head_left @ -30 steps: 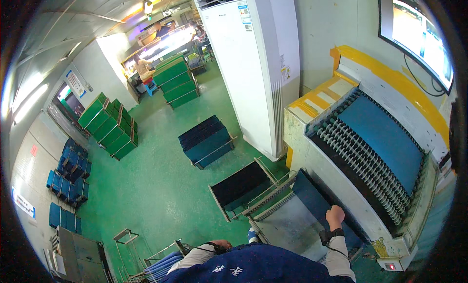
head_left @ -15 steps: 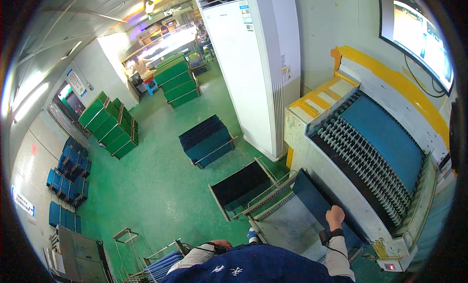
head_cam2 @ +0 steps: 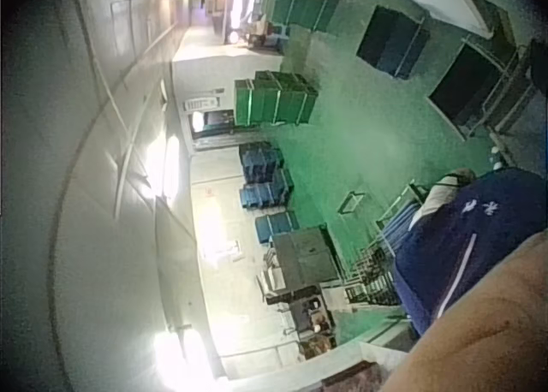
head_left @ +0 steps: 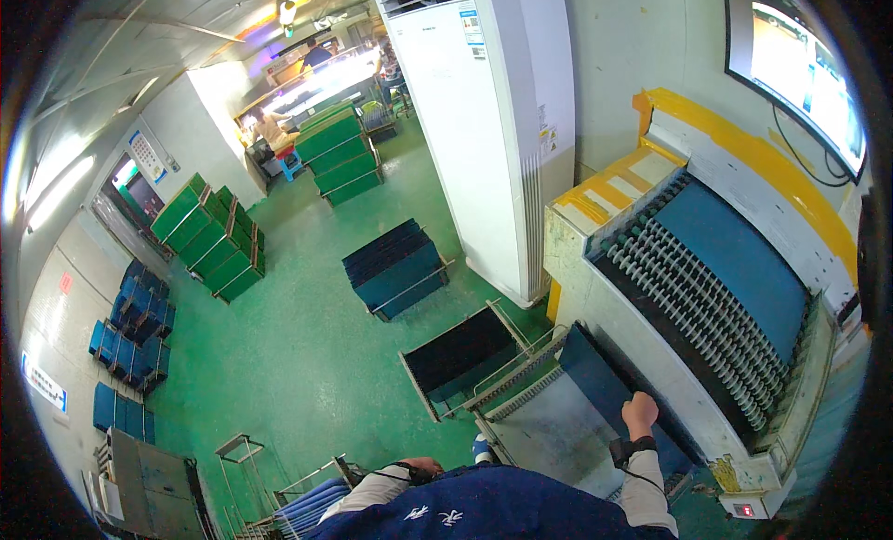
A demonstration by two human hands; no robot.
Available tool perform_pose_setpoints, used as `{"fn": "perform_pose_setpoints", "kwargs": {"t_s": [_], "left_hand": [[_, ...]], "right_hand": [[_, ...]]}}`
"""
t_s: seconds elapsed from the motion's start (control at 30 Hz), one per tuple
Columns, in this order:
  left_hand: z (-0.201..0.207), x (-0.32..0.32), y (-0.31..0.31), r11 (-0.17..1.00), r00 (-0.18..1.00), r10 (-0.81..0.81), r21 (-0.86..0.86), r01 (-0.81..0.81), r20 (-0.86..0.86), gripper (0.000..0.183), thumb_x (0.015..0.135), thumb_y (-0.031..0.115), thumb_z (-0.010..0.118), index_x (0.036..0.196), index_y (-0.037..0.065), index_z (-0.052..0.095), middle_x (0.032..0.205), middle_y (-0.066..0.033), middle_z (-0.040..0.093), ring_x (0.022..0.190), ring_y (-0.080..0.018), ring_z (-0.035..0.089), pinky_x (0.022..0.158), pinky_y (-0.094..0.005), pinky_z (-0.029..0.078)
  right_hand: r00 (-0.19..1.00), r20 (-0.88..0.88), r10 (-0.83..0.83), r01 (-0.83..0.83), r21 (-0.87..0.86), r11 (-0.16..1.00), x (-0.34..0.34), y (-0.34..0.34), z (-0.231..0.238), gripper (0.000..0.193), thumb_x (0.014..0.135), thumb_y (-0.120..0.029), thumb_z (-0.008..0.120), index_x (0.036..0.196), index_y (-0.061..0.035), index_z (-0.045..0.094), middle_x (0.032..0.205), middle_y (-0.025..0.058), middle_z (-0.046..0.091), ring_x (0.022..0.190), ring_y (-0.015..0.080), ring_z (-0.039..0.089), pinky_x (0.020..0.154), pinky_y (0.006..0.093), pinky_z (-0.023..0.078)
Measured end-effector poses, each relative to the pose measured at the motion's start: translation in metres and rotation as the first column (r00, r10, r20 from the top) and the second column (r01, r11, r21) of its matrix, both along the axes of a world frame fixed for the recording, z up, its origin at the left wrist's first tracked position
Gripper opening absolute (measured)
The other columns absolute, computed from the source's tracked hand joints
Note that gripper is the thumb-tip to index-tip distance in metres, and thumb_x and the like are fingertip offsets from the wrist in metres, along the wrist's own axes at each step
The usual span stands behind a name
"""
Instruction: Feeding blue rectangular plates into a processing machine on a fabrication floor.
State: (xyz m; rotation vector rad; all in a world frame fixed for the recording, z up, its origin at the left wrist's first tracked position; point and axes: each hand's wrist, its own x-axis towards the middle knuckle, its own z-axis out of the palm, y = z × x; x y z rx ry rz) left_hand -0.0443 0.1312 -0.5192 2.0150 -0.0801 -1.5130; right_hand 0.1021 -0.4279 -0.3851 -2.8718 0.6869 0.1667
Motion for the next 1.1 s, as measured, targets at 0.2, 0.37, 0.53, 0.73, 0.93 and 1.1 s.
{"fn": "perform_pose_setpoints", "kwargs": {"t_s": [0.2, 0.37, 0.53, 0.73, 0.93, 1.1], "left_hand": [[0.008, -0.001, -0.001, 0.998, 0.999, 0.030, -0.047, -0.031, -0.025, 0.044, 0.080, 0.040, 0.061, 0.111, 0.008, 0.065, 0.113, -0.0124, 0.064, 0.104, -0.0284, 0.059, 0.087, -0.0418, 0.045], [-0.036, -0.014, 0.017, 0.992, 0.997, 0.046, -0.120, -0.039, 0.058, 0.041, 0.078, 0.037, 0.065, 0.106, 0.008, 0.067, 0.109, -0.0116, 0.066, 0.100, -0.0257, 0.060, 0.084, -0.0412, 0.047], [-0.049, -0.015, 0.019, 0.986, 0.996, 0.025, -0.166, -0.009, 0.091, 0.040, 0.075, 0.033, 0.069, 0.106, 0.007, 0.068, 0.105, -0.0102, 0.067, 0.095, -0.0237, 0.061, 0.081, -0.0400, 0.048], [-0.010, -0.002, 0.001, 0.992, 0.992, 0.111, -0.061, -0.115, -0.063, 0.039, 0.079, 0.034, 0.065, 0.107, 0.007, 0.067, 0.106, -0.0107, 0.066, 0.096, -0.0245, 0.060, 0.082, -0.0396, 0.047], [-0.036, -0.014, 0.019, 0.971, 0.989, -0.069, -0.220, 0.097, 0.130, 0.039, 0.083, 0.034, 0.060, 0.108, 0.005, 0.066, 0.107, -0.0097, 0.066, 0.097, -0.0236, 0.059, 0.084, -0.0387, 0.046], [-0.033, -0.014, 0.008, 0.990, 0.999, 0.024, -0.139, -0.018, 0.048, 0.038, 0.082, 0.034, 0.061, 0.107, 0.005, 0.066, 0.100, -0.0088, 0.067, 0.089, -0.0203, 0.060, 0.081, -0.0371, 0.047]], "right_hand": [[1.000, -0.009, 0.005, -0.005, 0.000, 1.000, -0.002, -0.001, 0.001, 0.019, 0.077, -0.022, 0.065, 0.087, -0.0053, 0.068, 0.092, 0.0178, 0.067, 0.089, 0.0343, 0.065, 0.077, 0.0433, 0.052], [1.000, -0.028, 0.005, -0.005, -0.013, 1.000, 0.003, 0.004, 0.003, 0.021, 0.076, -0.023, 0.066, 0.087, -0.0052, 0.069, 0.093, 0.0162, 0.068, 0.088, 0.0319, 0.066, 0.077, 0.0418, 0.052], [0.999, -0.033, 0.019, -0.020, -0.025, 0.999, 0.003, 0.002, 0.000, 0.021, 0.077, -0.024, 0.066, 0.088, -0.0060, 0.069, 0.094, 0.0153, 0.068, 0.089, 0.0316, 0.066, 0.076, 0.0412, 0.053], [1.000, -0.017, 0.005, -0.005, -0.038, 0.999, 0.000, -0.006, -0.011, 0.021, 0.076, -0.024, 0.066, 0.088, -0.0058, 0.068, 0.093, 0.0164, 0.068, 0.088, 0.0321, 0.066, 0.075, 0.0421, 0.053], [0.999, -0.004, 0.037, -0.037, 0.012, 0.999, 0.009, 0.001, -0.001, 0.019, 0.076, -0.020, 0.063, 0.086, -0.0040, 0.068, 0.091, 0.0185, 0.067, 0.089, 0.0351, 0.065, 0.078, 0.0438, 0.051], [0.999, -0.002, 0.032, -0.032, -0.002, 0.999, 0.004, 0.000, 0.000, 0.018, 0.075, -0.018, 0.063, 0.085, -0.0034, 0.068, 0.091, 0.0192, 0.067, 0.090, 0.0352, 0.064, 0.078, 0.0437, 0.051]]}}
